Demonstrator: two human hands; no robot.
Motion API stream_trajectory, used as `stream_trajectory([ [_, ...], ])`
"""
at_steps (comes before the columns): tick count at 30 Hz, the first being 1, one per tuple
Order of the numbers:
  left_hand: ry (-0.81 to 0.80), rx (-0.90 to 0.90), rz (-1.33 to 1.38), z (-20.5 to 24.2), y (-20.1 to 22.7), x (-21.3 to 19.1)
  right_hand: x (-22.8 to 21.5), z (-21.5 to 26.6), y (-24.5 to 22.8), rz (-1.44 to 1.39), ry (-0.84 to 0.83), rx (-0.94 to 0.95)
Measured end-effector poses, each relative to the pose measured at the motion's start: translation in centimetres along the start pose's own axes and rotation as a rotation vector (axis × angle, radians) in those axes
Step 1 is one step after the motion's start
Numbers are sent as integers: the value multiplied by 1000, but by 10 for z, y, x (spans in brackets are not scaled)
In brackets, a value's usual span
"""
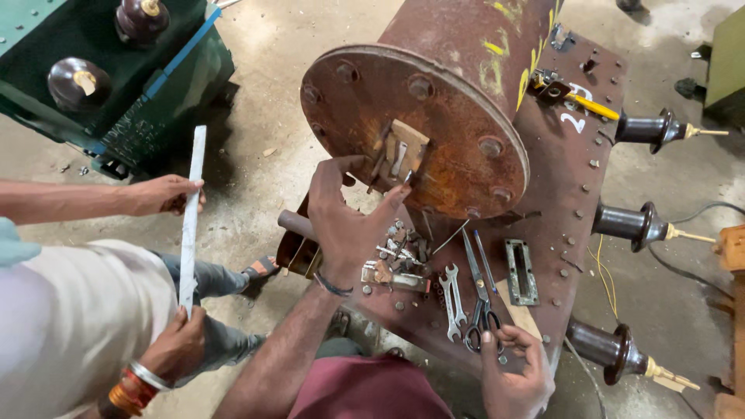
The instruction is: The person uses large shears to cut a small rectangular piece of cardboard into a narrow strip. They then place the strip into a slot on a large rusty metal machine, remove it, and repeat the cutting process on another piece of cardboard.
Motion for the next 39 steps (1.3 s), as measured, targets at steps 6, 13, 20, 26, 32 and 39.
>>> stream_trajectory([
  [6, 109, 216, 3, -1, -2, -4, 12, 7, -2, -13, -6, -23],
  [13, -118, 471, -364, -17, 4, -14, 17, 2, -12, 50, 52, -37],
  [20, -198, 484, -347, -25, 1, -20, 22, 3, -15, 72, 43, 12],
  [26, -324, 532, -397, -13, 3, -18, 20, 3, -20, 70, 65, -26],
  [32, -491, 503, -435, -9, 5, -24, 19, 7, -33, 75, 32, 15],
  [39, -529, 473, -505, 13, 3, -25, 8, 16, -29, 165, 1, -7],
])
Point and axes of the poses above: each hand's wrist, its own z-axis away from the middle knuckle, its own x-axis out of the palm, y = z × x, the point moved 1 cm from there along -z, towards the middle knuckle, and after that the axes turned 12 degrees about x, right-handed, at the moved point
